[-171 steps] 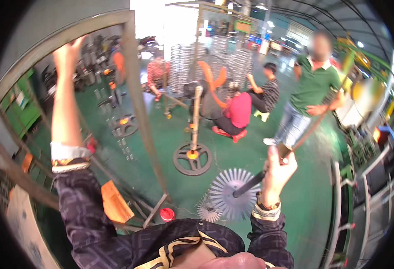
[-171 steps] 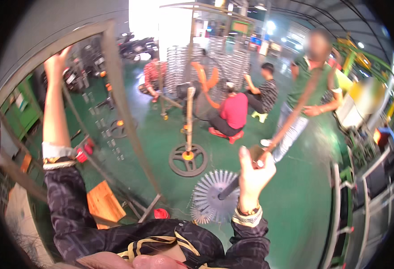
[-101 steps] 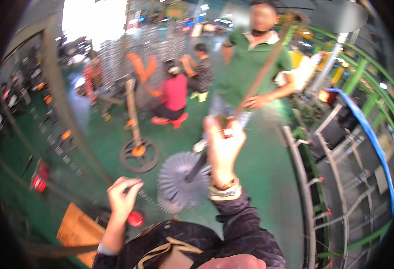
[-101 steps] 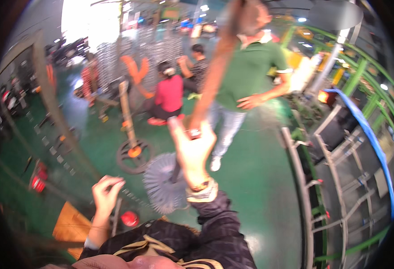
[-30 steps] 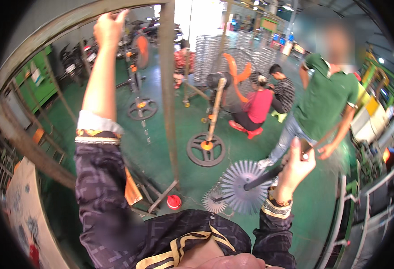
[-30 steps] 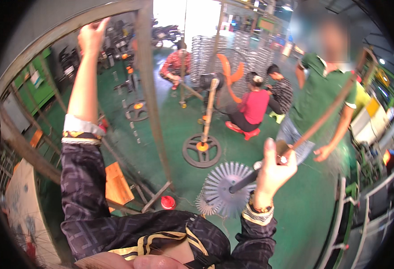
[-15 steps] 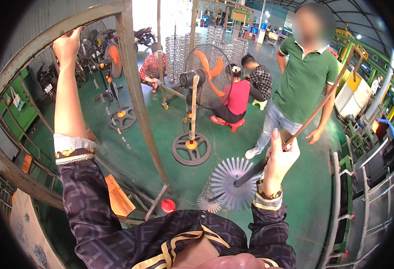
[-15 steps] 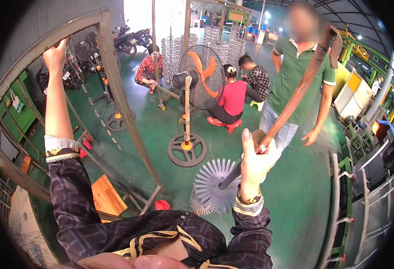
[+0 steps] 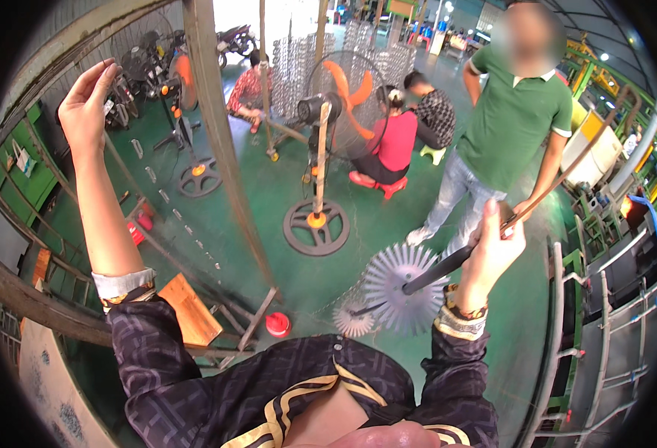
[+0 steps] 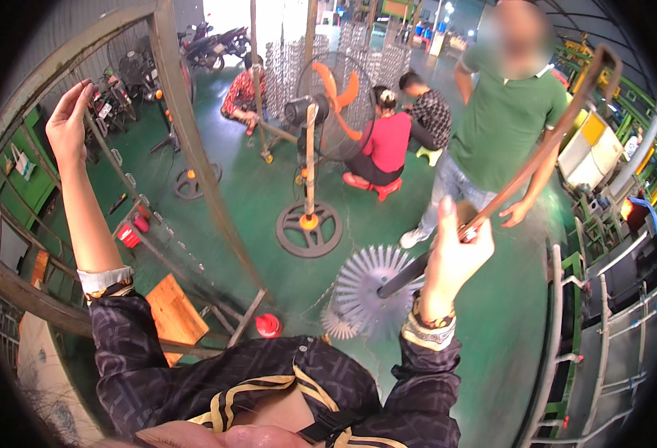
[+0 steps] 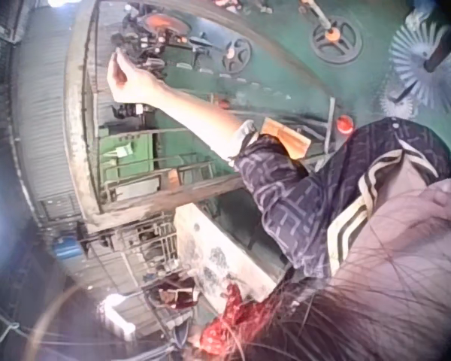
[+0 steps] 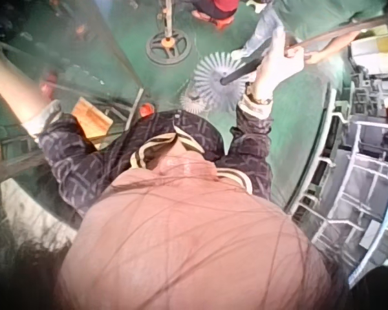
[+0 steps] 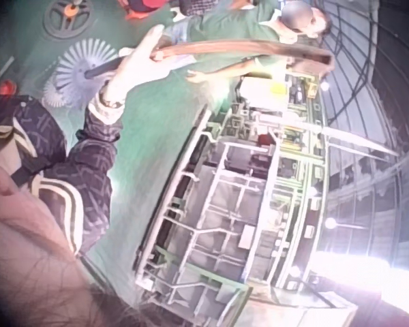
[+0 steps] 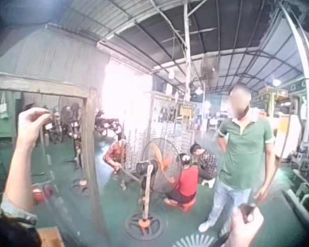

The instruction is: The person picks up a long rod with a white spiky wheel attached and walks to a work area. They then repeatedly attach small silver chains to the spokes of the wheel by hand.

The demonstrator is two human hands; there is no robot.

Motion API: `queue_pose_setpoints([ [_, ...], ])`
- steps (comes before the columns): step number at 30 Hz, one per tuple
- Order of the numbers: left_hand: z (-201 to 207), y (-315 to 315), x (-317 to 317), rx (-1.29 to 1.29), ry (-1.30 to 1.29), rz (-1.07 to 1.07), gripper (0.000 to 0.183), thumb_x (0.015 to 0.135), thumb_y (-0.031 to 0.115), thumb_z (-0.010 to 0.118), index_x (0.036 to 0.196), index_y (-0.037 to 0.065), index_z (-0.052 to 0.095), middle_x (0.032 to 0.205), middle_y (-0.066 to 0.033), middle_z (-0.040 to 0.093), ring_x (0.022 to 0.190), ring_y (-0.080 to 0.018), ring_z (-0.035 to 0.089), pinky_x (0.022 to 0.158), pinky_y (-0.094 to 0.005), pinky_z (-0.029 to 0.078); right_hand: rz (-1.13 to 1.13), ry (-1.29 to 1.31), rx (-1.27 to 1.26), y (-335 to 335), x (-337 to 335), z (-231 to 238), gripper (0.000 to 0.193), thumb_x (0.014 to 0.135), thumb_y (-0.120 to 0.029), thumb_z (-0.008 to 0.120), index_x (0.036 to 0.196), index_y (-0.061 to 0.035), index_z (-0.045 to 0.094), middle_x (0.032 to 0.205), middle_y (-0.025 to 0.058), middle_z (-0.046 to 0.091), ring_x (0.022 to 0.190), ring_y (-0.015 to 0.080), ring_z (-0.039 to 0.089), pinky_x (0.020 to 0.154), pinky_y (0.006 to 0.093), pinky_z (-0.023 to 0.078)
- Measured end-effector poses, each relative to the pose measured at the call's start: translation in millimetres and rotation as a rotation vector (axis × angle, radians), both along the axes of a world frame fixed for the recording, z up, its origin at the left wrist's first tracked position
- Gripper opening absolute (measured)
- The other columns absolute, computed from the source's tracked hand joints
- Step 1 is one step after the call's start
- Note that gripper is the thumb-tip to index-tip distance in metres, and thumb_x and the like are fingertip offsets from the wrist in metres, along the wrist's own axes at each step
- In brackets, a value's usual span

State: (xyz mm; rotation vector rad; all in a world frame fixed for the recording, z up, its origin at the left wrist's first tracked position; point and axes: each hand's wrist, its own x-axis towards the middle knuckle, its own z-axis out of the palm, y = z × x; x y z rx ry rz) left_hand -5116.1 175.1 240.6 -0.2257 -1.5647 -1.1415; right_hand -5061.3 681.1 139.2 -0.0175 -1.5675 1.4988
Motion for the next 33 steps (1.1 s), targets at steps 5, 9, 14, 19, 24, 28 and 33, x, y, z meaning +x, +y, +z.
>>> queue_pose_setpoints([
  [5, -44, 29, 30, 0.022, -0.094, -0.053, 0.022, 0.082, 0.002, 0.062, 0.103, -0.006, 0.061, 0.098, -0.0126, 0.064, 0.09, -0.0167, 0.062, 0.085, -0.0269, 0.046, 0.061, 0.027, -0.042, -6, 4, 7, 0.026, 0.079, -0.016, 0.07, 0.07, -0.0074, 0.048, 0.054, -0.0079, 0.039, 0.043, -0.0003, 0.031, 0.04, 0.0178, 0.022],
  [9, -86, 68, 63, 0.057, -0.279, -0.071, 0.02, 0.083, 0.003, 0.061, 0.102, -0.004, 0.061, 0.093, -0.0111, 0.065, 0.088, -0.0172, 0.062, 0.082, -0.0274, 0.047, 0.036, 0.056, -0.016, -8, 1, 13, 0.025, 0.079, -0.016, 0.07, 0.07, -0.0072, 0.048, 0.055, -0.0074, 0.04, 0.045, 0.0001, 0.031, 0.041, 0.018, 0.022],
  [14, -129, 123, 80, 0.049, -0.345, -0.302, 0.013, 0.077, -0.004, 0.062, 0.09, -0.004, 0.062, 0.084, -0.0098, 0.064, 0.078, -0.0149, 0.061, 0.071, -0.0253, 0.048, -0.022, 0.059, -0.002, -3, -3, 17, 0.026, 0.078, -0.019, 0.072, 0.073, -0.006, 0.05, 0.056, -0.0068, 0.04, 0.045, 0.0007, 0.032, 0.042, 0.0175, 0.023],
  [19, -180, 178, 84, 0.066, -0.406, -0.508, 0.012, 0.07, -0.007, 0.067, 0.079, 0.0, 0.066, 0.08, -0.0092, 0.066, 0.079, -0.0162, 0.059, 0.072, -0.0277, 0.047, 0.004, 0.101, 0.001, 3, -5, 18, 0.031, 0.083, -0.032, 0.064, 0.076, -0.0054, 0.05, 0.055, -0.0048, 0.041, 0.043, 0.002, 0.034, 0.039, 0.0179, 0.025],
  [24, -225, 237, 95, -0.071, -0.448, -0.638, 0.012, 0.07, -0.007, 0.068, 0.079, 0.001, 0.066, 0.079, -0.0084, 0.067, 0.077, -0.0171, 0.06, 0.071, -0.029, 0.048, 0.021, 0.098, -0.037, -1, -5, 29, 0.034, 0.087, -0.037, 0.056, 0.076, -0.0063, 0.047, 0.05, -0.0028, 0.039, 0.04, 0.0031, 0.034, 0.037, 0.0185, 0.023],
  [28, -262, 275, 93, -0.125, -0.534, -0.663, 0.01, 0.07, -0.001, 0.071, 0.079, 0.001, 0.068, 0.08, -0.0071, 0.068, 0.076, -0.015, 0.061, 0.072, -0.0284, 0.046, 0.023, 0.069, -0.031, -4, -2, 38, 0.032, 0.088, -0.035, 0.055, 0.077, -0.0056, 0.048, 0.049, -0.0028, 0.039, 0.039, 0.0033, 0.033, 0.037, 0.0191, 0.023],
  [33, -302, 312, 85, 0.01, -0.627, -0.787, 0.01, 0.073, 0.003, 0.07, 0.083, 0.003, 0.069, 0.082, -0.0091, 0.068, 0.073, -0.0183, 0.064, 0.068, -0.0286, 0.05, 0.013, 0.098, -0.013, 2, -4, 42, 0.032, 0.088, -0.035, 0.056, 0.083, -0.0032, 0.052, 0.049, -0.0025, 0.039, 0.039, 0.0036, 0.032, 0.037, 0.0191, 0.023],
])
